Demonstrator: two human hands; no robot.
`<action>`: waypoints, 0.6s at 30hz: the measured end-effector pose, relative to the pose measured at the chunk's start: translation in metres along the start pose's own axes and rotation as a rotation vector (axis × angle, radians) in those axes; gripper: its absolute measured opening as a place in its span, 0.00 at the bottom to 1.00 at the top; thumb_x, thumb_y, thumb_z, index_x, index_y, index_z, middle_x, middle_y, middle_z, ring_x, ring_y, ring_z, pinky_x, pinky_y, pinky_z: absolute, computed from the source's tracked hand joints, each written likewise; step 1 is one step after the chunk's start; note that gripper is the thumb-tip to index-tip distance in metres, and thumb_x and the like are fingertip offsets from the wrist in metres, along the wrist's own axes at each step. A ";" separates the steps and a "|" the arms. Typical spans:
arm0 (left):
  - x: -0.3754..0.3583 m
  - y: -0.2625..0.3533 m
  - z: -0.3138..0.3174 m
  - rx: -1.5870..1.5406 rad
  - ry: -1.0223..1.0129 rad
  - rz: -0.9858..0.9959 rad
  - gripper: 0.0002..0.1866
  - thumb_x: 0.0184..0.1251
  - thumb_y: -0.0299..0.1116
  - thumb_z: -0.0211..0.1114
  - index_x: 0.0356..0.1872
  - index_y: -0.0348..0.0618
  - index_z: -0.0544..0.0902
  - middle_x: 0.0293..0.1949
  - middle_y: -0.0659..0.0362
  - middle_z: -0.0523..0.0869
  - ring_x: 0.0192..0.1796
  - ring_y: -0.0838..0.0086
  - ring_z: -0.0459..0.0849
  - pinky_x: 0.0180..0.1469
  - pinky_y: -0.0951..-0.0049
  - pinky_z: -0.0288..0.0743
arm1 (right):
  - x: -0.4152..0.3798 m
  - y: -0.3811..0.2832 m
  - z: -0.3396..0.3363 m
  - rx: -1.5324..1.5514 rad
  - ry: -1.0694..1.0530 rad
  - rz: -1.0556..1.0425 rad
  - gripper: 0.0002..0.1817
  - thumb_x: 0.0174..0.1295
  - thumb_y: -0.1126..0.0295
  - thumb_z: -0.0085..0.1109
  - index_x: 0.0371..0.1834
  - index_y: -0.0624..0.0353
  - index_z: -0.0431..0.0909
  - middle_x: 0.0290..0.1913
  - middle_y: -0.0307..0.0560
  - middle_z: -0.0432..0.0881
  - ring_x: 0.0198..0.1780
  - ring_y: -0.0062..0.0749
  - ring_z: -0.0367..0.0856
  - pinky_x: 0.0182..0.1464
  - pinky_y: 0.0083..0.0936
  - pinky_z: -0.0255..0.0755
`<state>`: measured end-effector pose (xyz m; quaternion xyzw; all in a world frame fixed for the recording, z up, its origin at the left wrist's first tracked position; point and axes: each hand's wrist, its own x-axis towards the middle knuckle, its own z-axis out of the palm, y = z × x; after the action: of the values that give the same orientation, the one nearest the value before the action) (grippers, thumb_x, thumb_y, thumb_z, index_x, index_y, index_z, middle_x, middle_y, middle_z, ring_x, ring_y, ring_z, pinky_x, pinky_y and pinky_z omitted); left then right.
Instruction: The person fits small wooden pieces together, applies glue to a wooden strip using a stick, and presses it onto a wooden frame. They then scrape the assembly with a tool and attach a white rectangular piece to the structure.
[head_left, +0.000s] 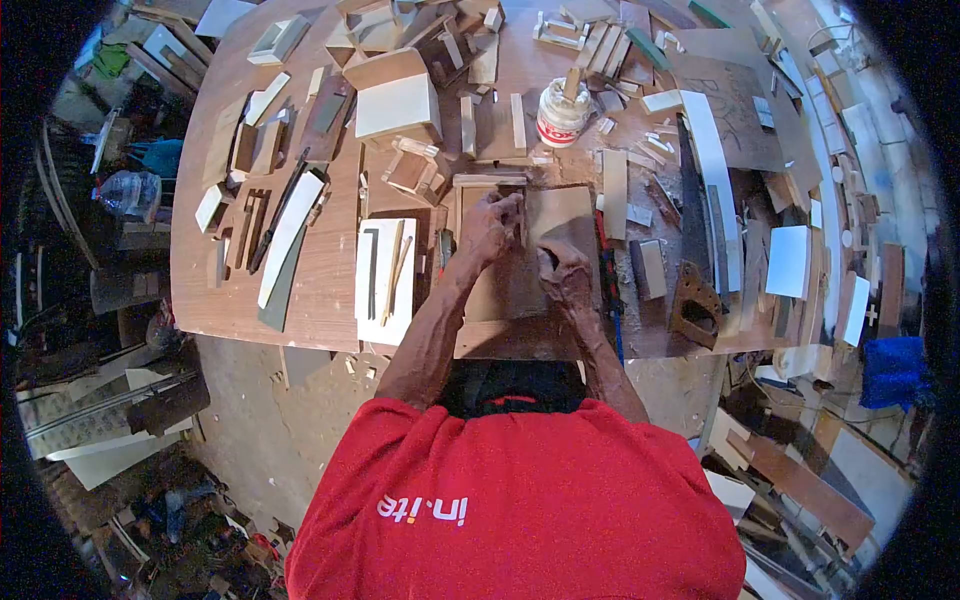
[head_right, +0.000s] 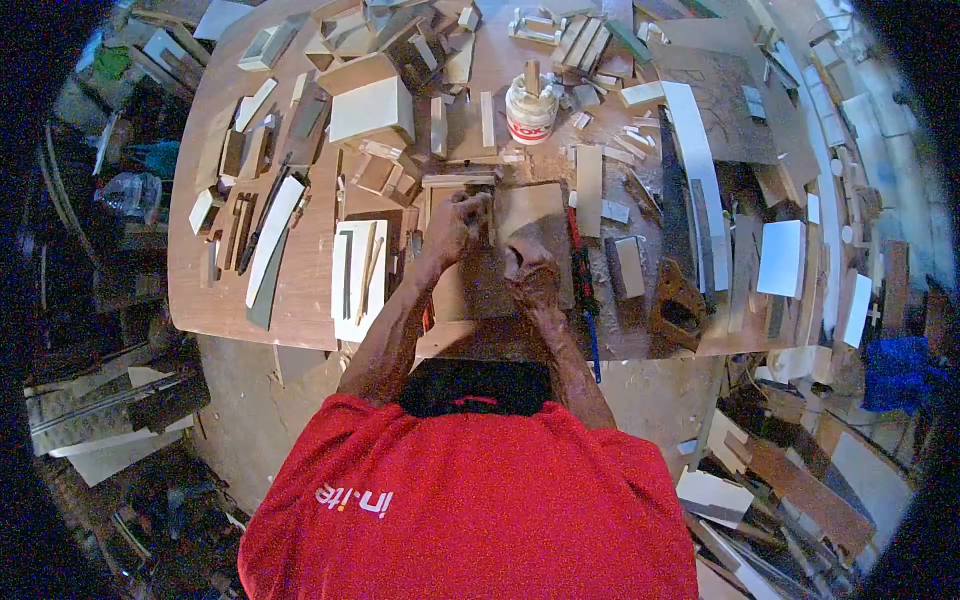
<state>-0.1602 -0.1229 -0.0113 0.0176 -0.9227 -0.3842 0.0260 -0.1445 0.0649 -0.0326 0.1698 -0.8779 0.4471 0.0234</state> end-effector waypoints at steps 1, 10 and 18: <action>0.000 0.001 -0.002 -0.019 -0.024 -0.018 0.21 0.57 0.29 0.62 0.54 0.49 0.81 0.46 0.46 0.82 0.43 0.50 0.83 0.45 0.57 0.77 | 0.000 -0.003 -0.002 -0.001 -0.001 0.002 0.12 0.56 0.63 0.61 0.39 0.57 0.83 0.40 0.56 0.84 0.41 0.50 0.83 0.46 0.39 0.76; -0.002 -0.004 0.002 -0.058 0.066 0.050 0.19 0.57 0.29 0.64 0.53 0.48 0.83 0.44 0.45 0.82 0.44 0.49 0.82 0.47 0.58 0.77 | -0.001 -0.023 0.005 0.002 0.019 0.051 0.07 0.57 0.68 0.64 0.36 0.57 0.85 0.36 0.53 0.85 0.39 0.46 0.85 0.42 0.35 0.77; 0.000 -0.009 0.002 -0.074 0.028 0.071 0.24 0.52 0.27 0.63 0.55 0.45 0.81 0.44 0.43 0.82 0.44 0.47 0.81 0.48 0.59 0.76 | -0.001 -0.025 0.014 -0.054 0.077 0.057 0.10 0.54 0.61 0.68 0.33 0.55 0.85 0.33 0.49 0.85 0.36 0.48 0.84 0.38 0.38 0.77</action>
<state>-0.1601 -0.1278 -0.0191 -0.0107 -0.9074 -0.4167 0.0533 -0.1343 0.0403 -0.0213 0.1267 -0.8925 0.4301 0.0488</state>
